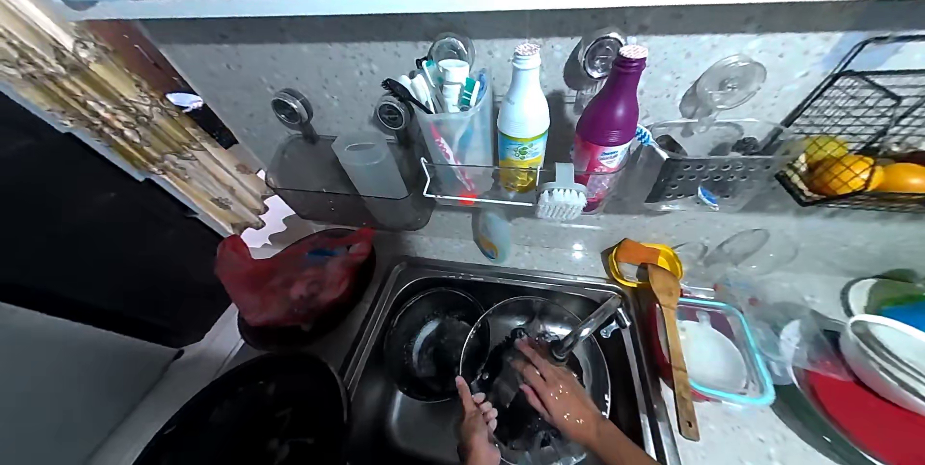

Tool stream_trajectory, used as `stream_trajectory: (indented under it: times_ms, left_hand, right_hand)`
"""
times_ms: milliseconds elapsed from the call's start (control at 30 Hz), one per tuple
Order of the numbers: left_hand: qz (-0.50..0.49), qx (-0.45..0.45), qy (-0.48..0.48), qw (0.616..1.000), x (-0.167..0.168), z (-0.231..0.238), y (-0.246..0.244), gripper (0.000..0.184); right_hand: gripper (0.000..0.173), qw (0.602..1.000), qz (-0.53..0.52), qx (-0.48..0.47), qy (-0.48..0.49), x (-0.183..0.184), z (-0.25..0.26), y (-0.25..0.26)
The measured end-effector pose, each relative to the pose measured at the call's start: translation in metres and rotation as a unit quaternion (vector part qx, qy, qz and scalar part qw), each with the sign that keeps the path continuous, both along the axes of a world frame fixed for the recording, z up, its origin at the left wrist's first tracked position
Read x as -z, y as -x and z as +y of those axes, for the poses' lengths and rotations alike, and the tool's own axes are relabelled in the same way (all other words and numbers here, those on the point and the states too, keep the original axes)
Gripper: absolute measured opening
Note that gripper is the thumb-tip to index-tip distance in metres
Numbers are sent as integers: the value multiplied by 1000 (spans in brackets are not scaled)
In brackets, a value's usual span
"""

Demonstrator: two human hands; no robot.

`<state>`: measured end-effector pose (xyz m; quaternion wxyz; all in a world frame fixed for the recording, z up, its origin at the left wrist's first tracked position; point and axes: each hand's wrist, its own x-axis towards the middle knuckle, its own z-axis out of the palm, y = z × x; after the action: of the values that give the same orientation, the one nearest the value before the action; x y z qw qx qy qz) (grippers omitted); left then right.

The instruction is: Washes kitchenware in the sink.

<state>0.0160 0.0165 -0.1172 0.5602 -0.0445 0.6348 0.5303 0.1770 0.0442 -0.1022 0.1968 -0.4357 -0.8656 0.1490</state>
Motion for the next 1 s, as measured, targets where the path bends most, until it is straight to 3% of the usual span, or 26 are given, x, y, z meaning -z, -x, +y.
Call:
stream_trajectory:
  times_ms: [100, 200, 300, 367, 433, 533, 600, 700, 767, 833, 1000]
  left_hand:
    - [-20, 13, 11, 1000, 6, -4, -5, 52]
    - [-18, 33, 18, 999, 12, -5, -3, 53]
    - [-9, 46, 30, 998, 17, -2, 3, 54]
    - [-13, 46, 33, 998, 20, -1, 4, 54]
    - [-9, 57, 38, 998, 21, 0, 5, 53]
    - [111, 115, 85, 984, 24, -1, 4, 56]
    - [240, 175, 103, 949, 23, -2, 5, 60]
    - [364, 305, 45, 879, 21, 8, 4, 47]
    - [406, 375, -29, 833, 16, 25, 0, 50]
    - [408, 461, -104, 781, 7, 49, -11, 53]
    - [317, 625, -312, 642, -10, 113, -57, 34]
  right_hand:
    - [45, 997, -2, -34, -76, 5, -13, -16]
    - [41, 991, -42, 12, -129, 17, -14, -52]
    - [53, 990, -34, 117, -78, 20, -10, -78]
    - [64, 978, 64, 200, -9, 20, -7, -78]
    - [69, 917, 250, 280, 132, 7, -5, -69]
    - [34, 719, 481, 337, 372, -19, -5, -57]
    - [35, 663, 518, 316, 439, -23, -10, -60]
    - [36, 659, 516, 315, 447, -26, -17, -66]
    - [37, 665, 496, 318, 458, -34, -20, -70]
    - [39, 676, 472, 310, 473, -42, -21, -73]
    - [38, 693, 443, 324, 467, -51, -20, -75]
